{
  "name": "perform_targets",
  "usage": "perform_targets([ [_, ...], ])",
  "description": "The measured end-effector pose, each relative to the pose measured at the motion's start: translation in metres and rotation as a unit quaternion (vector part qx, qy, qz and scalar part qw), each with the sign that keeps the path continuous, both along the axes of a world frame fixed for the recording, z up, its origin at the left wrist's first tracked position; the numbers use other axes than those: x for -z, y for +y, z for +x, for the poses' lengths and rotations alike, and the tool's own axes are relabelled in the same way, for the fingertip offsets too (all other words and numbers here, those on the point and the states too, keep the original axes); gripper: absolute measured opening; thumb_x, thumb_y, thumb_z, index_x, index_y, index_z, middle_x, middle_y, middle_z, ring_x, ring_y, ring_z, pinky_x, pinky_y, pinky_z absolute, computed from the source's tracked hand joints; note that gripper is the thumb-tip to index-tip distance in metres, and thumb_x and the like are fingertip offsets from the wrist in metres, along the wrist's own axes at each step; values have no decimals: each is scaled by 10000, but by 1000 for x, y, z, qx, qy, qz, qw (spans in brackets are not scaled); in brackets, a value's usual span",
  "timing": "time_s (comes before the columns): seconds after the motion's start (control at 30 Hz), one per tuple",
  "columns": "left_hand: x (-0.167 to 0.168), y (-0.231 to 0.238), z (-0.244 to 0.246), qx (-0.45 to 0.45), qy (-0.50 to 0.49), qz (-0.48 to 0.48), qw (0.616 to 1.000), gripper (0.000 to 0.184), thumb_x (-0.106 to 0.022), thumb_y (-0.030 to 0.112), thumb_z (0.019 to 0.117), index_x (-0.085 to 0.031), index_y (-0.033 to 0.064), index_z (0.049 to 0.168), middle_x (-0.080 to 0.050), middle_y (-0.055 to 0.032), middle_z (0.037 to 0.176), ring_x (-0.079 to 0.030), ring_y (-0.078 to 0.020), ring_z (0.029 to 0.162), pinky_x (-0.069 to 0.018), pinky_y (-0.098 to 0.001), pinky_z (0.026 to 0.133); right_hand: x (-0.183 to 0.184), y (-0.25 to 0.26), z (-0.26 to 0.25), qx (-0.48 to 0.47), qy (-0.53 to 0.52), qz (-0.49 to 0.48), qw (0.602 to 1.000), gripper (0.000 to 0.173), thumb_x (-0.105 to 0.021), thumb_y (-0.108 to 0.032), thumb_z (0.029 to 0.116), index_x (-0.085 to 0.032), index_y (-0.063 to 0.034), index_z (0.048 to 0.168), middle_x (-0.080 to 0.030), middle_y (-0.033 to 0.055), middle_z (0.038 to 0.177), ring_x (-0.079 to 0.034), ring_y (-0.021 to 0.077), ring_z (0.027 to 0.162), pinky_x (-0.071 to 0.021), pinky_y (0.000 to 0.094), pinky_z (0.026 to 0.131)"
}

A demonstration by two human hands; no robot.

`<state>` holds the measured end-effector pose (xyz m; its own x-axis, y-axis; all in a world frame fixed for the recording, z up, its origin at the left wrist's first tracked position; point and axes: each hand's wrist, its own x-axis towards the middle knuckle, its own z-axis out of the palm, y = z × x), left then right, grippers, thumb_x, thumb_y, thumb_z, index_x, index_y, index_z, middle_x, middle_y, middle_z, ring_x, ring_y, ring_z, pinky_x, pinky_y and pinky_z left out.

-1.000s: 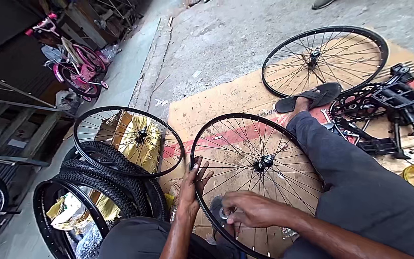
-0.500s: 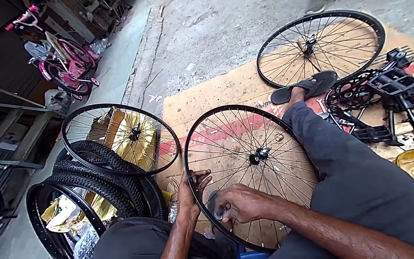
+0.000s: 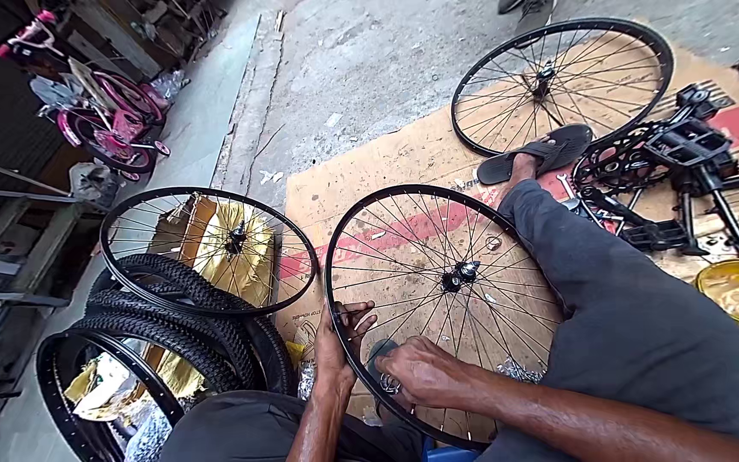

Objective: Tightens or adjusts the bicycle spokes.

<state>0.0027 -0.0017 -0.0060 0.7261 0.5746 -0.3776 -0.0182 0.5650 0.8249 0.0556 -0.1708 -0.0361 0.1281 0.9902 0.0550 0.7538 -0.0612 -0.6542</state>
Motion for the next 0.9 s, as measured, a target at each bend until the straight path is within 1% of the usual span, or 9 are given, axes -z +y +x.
perform_targets([
  [0.1,1,0,-2,-6,11,5,1000,578,-241,406,1114,-568,78,768,-741,-173,928,-730,-338,973,-586,-461,863,-18,-3,28,-104,111,-101,983,380,-683,-301,971,-615,-66,1263,-698,153,1033,-670,330,986,-495,558,920],
  [0.17,1,-1,-3,-5,10,9,1000,598,-226,434,1116,-569,77,780,-740,-168,932,-728,-336,978,-585,-464,872,-14,-6,31,-122,128,-82,981,398,-680,-306,988,-604,-56,1288,-694,153,1063,-667,321,1016,-491,541,960],
  [0.37,1,-2,-2,-3,6,13,1000,601,-227,437,1115,-585,70,802,-738,-170,941,-729,-333,976,-586,-459,873,-16,-8,36,-121,148,-71,979,396,-610,-364,1032,-622,-61,1287,-703,139,1029,-681,292,957,-516,519,920],
  [0.5,0,0,0,5,12,19,1000,598,-225,446,1114,-578,71,810,-734,-171,952,-720,-342,994,-577,-480,893,-3,-2,6,7,68,64,996,69,-643,-93,937,-651,-47,988,-620,124,978,-650,279,880,-565,448,757],
  [0.63,2,-1,0,-2,15,17,1000,588,-235,430,1116,-570,69,795,-738,-177,931,-729,-345,971,-584,-476,879,-5,-2,6,-16,51,53,997,79,-647,-102,935,-660,-50,991,-596,142,1024,-641,297,896,-558,454,747],
  [0.7,2,0,0,-5,14,14,1000,585,-229,420,1118,-568,66,799,-737,-186,933,-729,-351,967,-586,-474,868,-15,-10,21,-73,84,8,994,200,-698,-210,949,-660,-70,1088,-588,133,1099,-624,300,998,-540,478,851],
  [0.77,2,1,0,-3,16,16,1000,596,-222,427,1117,-573,75,789,-741,-177,925,-734,-341,962,-592,-462,859,-15,-20,30,-97,118,2,988,263,-601,-311,1035,-654,-85,1161,-645,115,1143,-618,284,1121,-462,496,1023],
  [0.83,1,0,-1,3,14,17,1000,590,-223,431,1115,-565,84,783,-739,-165,929,-728,-335,980,-584,-466,875,-8,-21,28,-58,145,32,987,318,-485,-335,1082,-684,-87,1076,-684,84,989,-651,241,1009,-456,473,986],
  [0.9,-1,-1,0,4,12,18,1000,579,-239,432,1114,-561,87,778,-738,-161,930,-726,-333,986,-579,-478,886,-2,-13,20,13,164,41,985,414,-429,-411,1092,-663,-102,947,-617,53,762,-619,208,774,-467,442,802],
])
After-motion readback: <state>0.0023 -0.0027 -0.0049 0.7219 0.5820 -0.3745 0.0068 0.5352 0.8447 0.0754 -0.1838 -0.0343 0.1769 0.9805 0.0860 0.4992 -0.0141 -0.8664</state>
